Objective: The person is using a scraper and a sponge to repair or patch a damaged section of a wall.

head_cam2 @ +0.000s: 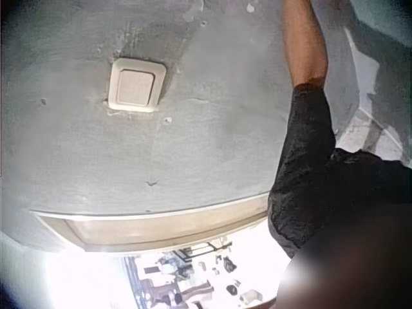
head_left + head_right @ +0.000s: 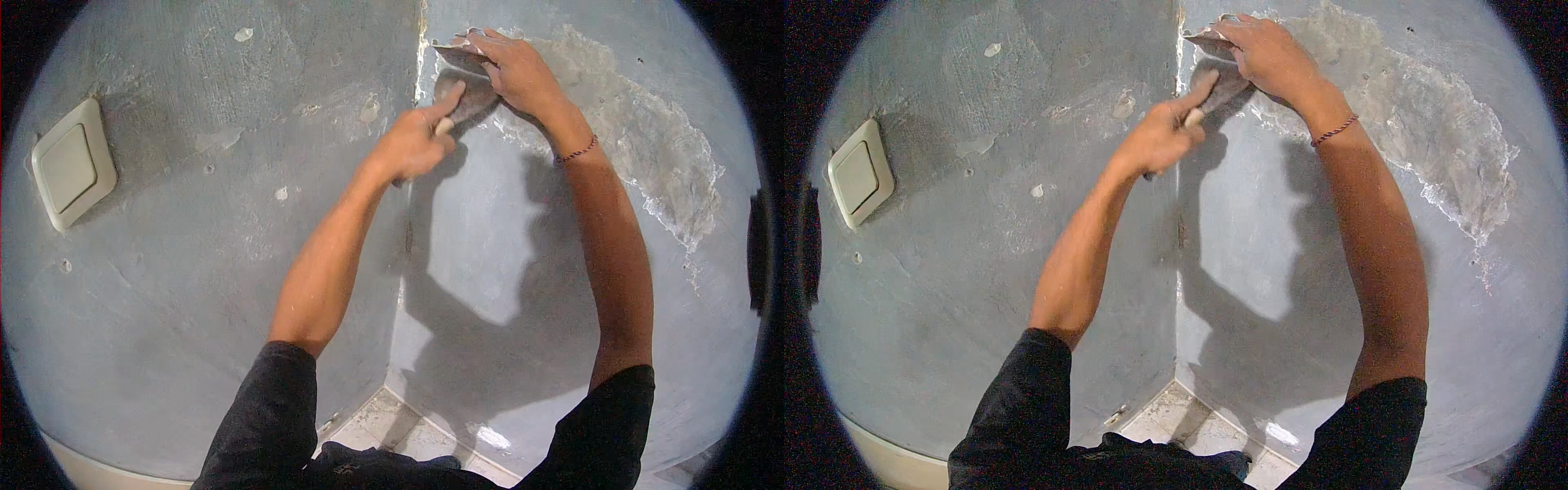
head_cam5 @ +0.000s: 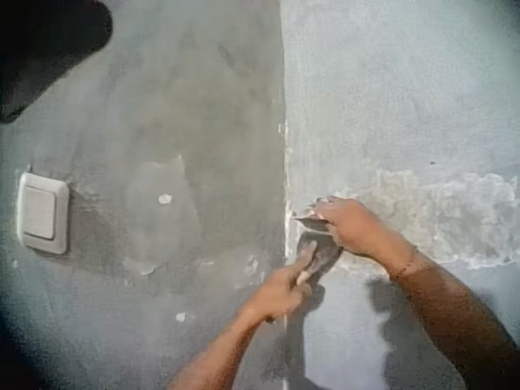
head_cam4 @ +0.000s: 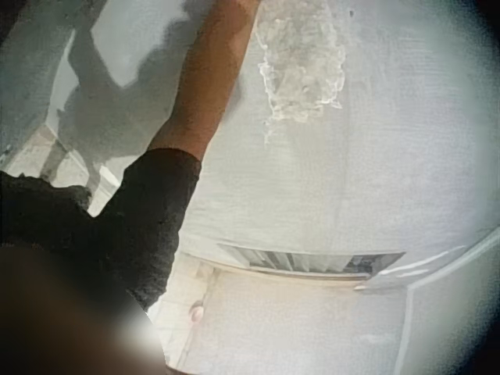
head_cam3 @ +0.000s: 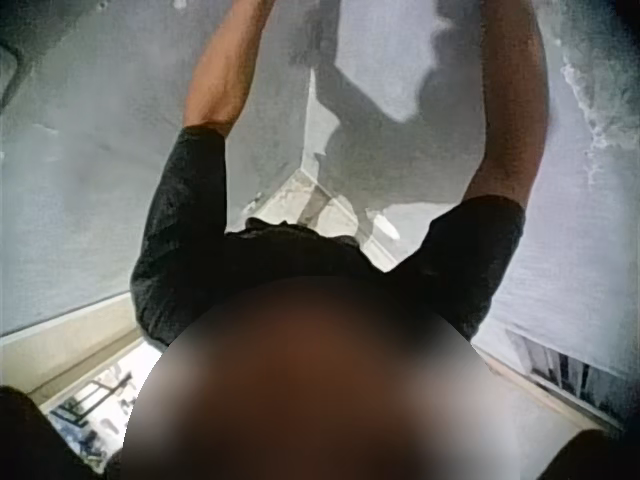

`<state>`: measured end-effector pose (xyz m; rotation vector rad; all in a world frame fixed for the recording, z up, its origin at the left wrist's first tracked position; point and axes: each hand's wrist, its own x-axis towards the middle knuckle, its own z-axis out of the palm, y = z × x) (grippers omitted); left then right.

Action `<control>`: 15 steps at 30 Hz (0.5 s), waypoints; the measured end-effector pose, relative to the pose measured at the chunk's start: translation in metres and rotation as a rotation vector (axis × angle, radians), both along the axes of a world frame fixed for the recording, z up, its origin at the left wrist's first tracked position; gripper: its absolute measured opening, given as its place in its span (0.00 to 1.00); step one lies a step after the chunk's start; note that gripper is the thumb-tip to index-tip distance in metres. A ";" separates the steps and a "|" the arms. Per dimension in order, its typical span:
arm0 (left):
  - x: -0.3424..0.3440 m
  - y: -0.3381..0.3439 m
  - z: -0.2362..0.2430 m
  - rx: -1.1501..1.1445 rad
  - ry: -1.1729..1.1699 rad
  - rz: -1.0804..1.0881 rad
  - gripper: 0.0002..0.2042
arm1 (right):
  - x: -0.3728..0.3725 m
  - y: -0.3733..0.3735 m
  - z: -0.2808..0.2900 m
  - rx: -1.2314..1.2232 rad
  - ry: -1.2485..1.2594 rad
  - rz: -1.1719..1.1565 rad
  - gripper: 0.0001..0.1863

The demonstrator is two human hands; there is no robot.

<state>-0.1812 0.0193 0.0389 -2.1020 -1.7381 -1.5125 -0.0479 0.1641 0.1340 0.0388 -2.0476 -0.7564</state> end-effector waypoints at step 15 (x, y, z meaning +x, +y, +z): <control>-0.018 0.000 0.007 0.156 0.190 0.051 0.34 | 0.004 -0.012 0.000 -0.008 0.213 0.202 0.26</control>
